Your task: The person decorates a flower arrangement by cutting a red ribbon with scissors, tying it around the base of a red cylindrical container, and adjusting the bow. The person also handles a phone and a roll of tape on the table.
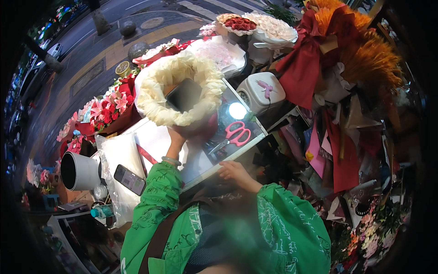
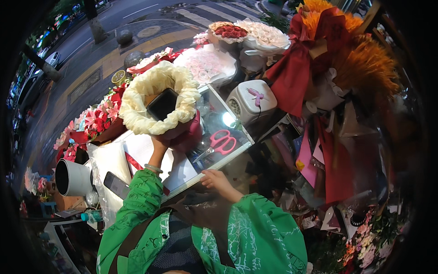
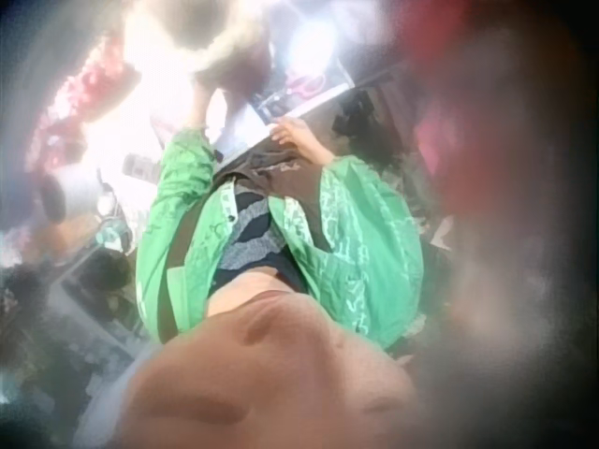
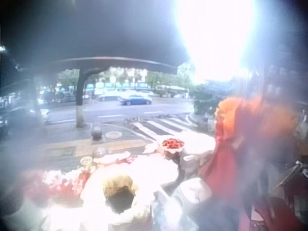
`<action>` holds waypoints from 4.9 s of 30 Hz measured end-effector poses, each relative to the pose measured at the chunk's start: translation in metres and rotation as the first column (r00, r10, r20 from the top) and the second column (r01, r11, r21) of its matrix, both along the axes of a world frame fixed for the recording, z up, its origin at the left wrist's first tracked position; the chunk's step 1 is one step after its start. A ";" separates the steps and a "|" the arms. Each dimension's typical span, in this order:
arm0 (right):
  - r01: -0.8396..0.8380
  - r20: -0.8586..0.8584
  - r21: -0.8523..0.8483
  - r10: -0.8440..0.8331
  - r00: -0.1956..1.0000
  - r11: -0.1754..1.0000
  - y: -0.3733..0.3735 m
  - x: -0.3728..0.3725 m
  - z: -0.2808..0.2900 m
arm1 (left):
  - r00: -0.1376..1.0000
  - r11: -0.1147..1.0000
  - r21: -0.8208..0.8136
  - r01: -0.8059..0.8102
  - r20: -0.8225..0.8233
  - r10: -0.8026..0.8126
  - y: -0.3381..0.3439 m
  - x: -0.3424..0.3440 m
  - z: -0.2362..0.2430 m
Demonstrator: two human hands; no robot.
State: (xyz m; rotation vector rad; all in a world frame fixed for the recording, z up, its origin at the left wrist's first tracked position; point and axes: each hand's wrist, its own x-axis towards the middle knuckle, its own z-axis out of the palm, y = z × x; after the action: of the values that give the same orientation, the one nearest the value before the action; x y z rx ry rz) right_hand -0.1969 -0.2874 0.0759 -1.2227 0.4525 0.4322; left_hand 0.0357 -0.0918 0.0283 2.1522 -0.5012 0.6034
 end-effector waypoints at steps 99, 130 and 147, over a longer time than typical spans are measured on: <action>-0.807 -0.056 -0.513 0.927 0.370 0.291 0.036 -0.064 -0.133 | 0.510 0.213 -0.473 -0.855 -0.690 0.513 0.112 -0.413 -0.161; -0.915 -0.170 -0.056 0.899 0.404 0.401 0.187 -0.021 -0.142 | 0.643 -0.052 -0.676 -0.735 -0.720 0.260 0.144 -0.498 -0.141; -0.947 -0.120 -0.023 0.940 0.320 0.320 0.215 -0.034 -0.140 | 0.700 -0.267 -0.740 -0.618 -0.672 0.242 0.133 -0.520 -0.144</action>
State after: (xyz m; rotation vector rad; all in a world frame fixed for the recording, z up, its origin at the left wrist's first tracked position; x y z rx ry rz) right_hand -0.2305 -0.0722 -0.0641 -1.4783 -0.2865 1.5289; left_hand -0.4842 0.0413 -0.1157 0.6840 0.9012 0.6881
